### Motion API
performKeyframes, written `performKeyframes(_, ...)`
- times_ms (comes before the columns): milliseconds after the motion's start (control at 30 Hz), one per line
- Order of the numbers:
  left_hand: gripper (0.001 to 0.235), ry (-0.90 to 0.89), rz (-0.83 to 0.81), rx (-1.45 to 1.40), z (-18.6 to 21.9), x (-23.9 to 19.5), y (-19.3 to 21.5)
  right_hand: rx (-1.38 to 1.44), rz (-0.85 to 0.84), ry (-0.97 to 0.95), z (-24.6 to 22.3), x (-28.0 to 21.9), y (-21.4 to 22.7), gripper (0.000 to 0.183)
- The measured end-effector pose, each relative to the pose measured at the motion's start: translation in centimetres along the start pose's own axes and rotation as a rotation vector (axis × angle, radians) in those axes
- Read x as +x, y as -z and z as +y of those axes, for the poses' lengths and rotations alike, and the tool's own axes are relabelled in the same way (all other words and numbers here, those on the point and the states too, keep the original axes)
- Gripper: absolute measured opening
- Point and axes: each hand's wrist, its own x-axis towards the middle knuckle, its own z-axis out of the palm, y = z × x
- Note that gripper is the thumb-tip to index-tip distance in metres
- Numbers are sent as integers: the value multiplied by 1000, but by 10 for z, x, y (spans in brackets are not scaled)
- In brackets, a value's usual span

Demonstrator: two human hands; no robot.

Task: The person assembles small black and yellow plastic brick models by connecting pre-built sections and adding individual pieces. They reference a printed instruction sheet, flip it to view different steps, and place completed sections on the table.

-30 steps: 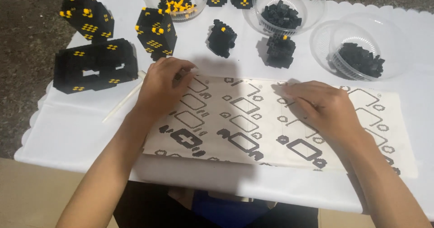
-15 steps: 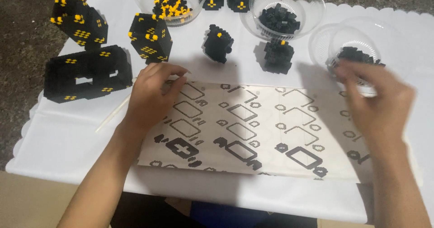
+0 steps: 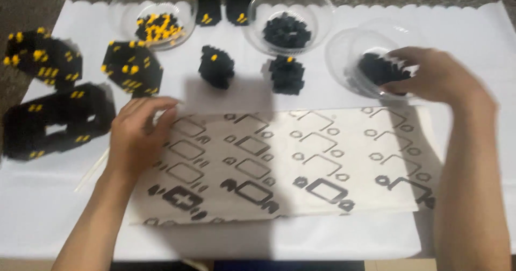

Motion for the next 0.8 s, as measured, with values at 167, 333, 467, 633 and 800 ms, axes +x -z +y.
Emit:
performKeyframes(167, 10, 61, -26, 28, 2, 0, -2, 6, -35, 17, -11, -15, 5, 42)
performKeyframes(333, 11, 231, -73, 61, 10, 1, 0, 242, 113, 62, -7, -22, 8, 20)
performKeyframes(467, 11, 249, -52, 54, 10, 0, 0, 326, 106, 22, -4, -24, 11, 18)
performKeyframes(633, 11, 250, -18, 29, 19, 4, 8, 338, 181, 76, 3, -21, 9, 22)
performKeyframes(800, 10, 193, -35, -13, 42, 24, 22, 193, 171, 119, -3, -19, 6, 21)
